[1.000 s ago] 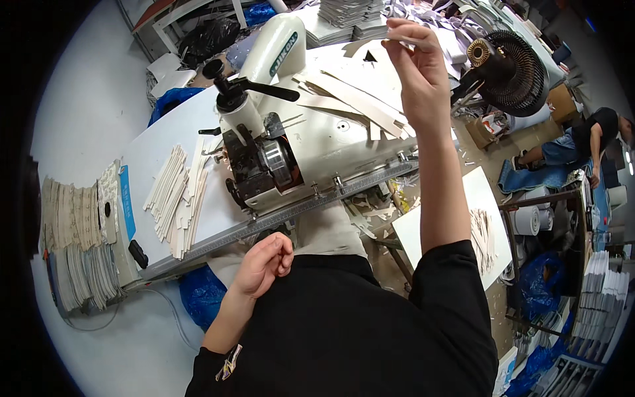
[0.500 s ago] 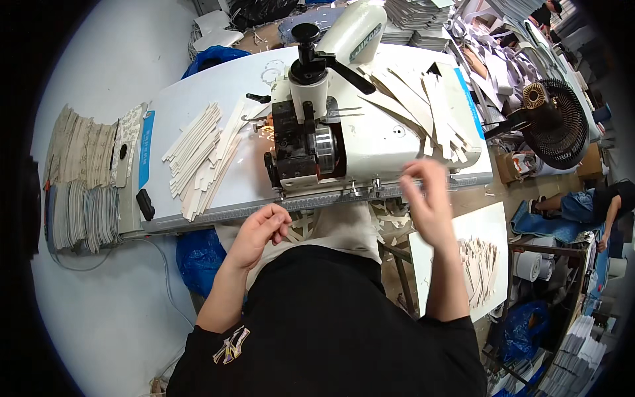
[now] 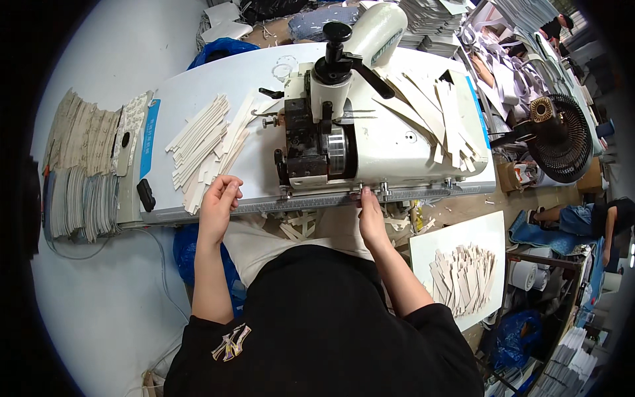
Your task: Operating an industrial machine to process and trim white material straps.
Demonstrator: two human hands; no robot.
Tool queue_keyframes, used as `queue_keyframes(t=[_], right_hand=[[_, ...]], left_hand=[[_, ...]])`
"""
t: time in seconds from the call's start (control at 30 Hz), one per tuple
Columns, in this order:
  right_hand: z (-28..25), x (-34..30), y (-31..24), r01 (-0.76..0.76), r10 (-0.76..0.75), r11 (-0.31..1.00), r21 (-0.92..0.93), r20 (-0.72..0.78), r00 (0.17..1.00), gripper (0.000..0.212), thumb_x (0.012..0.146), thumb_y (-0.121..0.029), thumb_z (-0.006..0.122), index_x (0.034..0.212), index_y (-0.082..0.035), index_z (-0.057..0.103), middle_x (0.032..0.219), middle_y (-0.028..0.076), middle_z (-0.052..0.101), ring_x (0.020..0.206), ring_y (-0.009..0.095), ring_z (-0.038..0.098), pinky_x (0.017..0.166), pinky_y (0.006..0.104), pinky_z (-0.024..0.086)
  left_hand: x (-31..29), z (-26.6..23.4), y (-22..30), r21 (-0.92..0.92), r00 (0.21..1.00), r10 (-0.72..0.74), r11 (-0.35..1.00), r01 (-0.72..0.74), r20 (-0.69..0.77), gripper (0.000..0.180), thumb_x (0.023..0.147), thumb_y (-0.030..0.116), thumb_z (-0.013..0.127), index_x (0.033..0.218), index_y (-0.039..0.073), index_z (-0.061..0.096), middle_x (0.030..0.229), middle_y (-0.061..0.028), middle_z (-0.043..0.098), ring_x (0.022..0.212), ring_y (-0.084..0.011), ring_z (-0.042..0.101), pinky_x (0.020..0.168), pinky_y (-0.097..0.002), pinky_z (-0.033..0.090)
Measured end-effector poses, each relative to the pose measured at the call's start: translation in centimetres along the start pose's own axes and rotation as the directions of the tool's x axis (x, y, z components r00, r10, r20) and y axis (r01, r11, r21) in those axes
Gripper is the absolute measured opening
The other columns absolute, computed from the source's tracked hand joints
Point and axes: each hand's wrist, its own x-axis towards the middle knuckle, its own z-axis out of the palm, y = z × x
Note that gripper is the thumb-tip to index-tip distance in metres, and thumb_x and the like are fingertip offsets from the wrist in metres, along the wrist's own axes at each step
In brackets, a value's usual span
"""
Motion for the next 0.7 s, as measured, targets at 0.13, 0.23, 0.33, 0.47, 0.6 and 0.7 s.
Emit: queue_keyframes(t=[0.13, 0.23, 0.33, 0.47, 0.6, 0.7], right_hand=[[-0.1, -0.1, -0.1, -0.017, 0.017, 1.0, 0.013, -0.016, 1.0, 0.061, 0.116, -0.056, 0.039, 0.126, -0.004, 0.07, 0.12, 0.006, 0.072, 0.102, 0.015, 0.057, 0.085, 0.0326, 0.046], [-0.3, 0.1, 0.3, -0.021, 0.021, 1.0, 0.006, -0.015, 1.0, 0.061, 0.116, -0.055, 0.038, 0.124, -0.004, 0.071, 0.12, 0.006, 0.073, 0.102, 0.015, 0.057, 0.085, 0.0328, 0.046], [-0.6, 0.4, 0.8, -0.018, 0.018, 1.0, -0.01, -0.01, 1.0, 0.061, 0.116, -0.055, 0.038, 0.122, -0.004, 0.072, 0.12, 0.006, 0.073, 0.103, 0.015, 0.057, 0.085, 0.033, 0.046], [-0.8, 0.6, 0.9, -0.006, 0.006, 1.0, 0.024, 0.021, 1.0, 0.062, 0.116, -0.055, 0.038, 0.121, -0.003, 0.072, 0.119, 0.007, 0.074, 0.102, 0.015, 0.057, 0.085, 0.0327, 0.046], [-0.8, 0.6, 0.9, -0.03, 0.029, 0.999, 0.032, 0.014, 0.999, 0.062, 0.116, -0.054, 0.037, 0.121, -0.003, 0.072, 0.117, 0.006, 0.074, 0.101, 0.015, 0.058, 0.085, 0.0322, 0.046], [-0.5, 0.2, 0.4, -0.008, 0.0, 0.991, 0.13, 0.06, 0.998, 0.063, 0.116, -0.057, 0.037, 0.124, -0.005, 0.07, 0.114, 0.004, 0.07, 0.098, 0.015, 0.053, 0.086, 0.0324, 0.044]], left_hand=[[0.0, 0.5, -0.6, -0.029, 1.0, -0.011, 1.0, 0.012, 0.022, 0.016, 0.111, 0.022, 0.061, 0.111, 0.007, 0.069, 0.089, 0.0038, 0.061, 0.077, -0.0041, 0.05, 0.071, -0.0204, 0.042], [0.4, 0.6, -0.4, -0.003, 0.998, -0.016, 1.0, 0.016, 0.055, 0.017, 0.111, 0.022, 0.061, 0.112, 0.007, 0.069, 0.09, 0.0034, 0.061, 0.077, -0.0041, 0.051, 0.071, -0.0206, 0.042], [0.7, 0.3, -0.4, 0.001, 0.998, -0.029, 1.0, 0.029, 0.054, 0.018, 0.11, 0.021, 0.062, 0.111, 0.004, 0.069, 0.093, 0.0015, 0.064, 0.082, -0.006, 0.056, 0.074, -0.0226, 0.046], [0.6, 0.2, -0.5, 0.026, 0.998, -0.032, 0.999, 0.031, 0.056, 0.019, 0.11, 0.021, 0.062, 0.112, 0.003, 0.068, 0.096, 0.0005, 0.066, 0.086, -0.0074, 0.059, 0.077, -0.024, 0.049], [0.5, 0.4, -1.0, 0.034, 0.998, -0.013, 0.999, 0.011, 0.054, 0.018, 0.111, 0.022, 0.061, 0.113, 0.005, 0.069, 0.092, 0.0021, 0.064, 0.081, -0.0058, 0.054, 0.074, -0.0224, 0.045], [0.5, 0.3, -1.1, 0.033, 0.998, -0.004, 0.999, 0.002, 0.058, 0.018, 0.111, 0.022, 0.061, 0.113, 0.007, 0.07, 0.09, 0.0029, 0.063, 0.078, -0.0048, 0.052, 0.072, -0.0216, 0.044]])
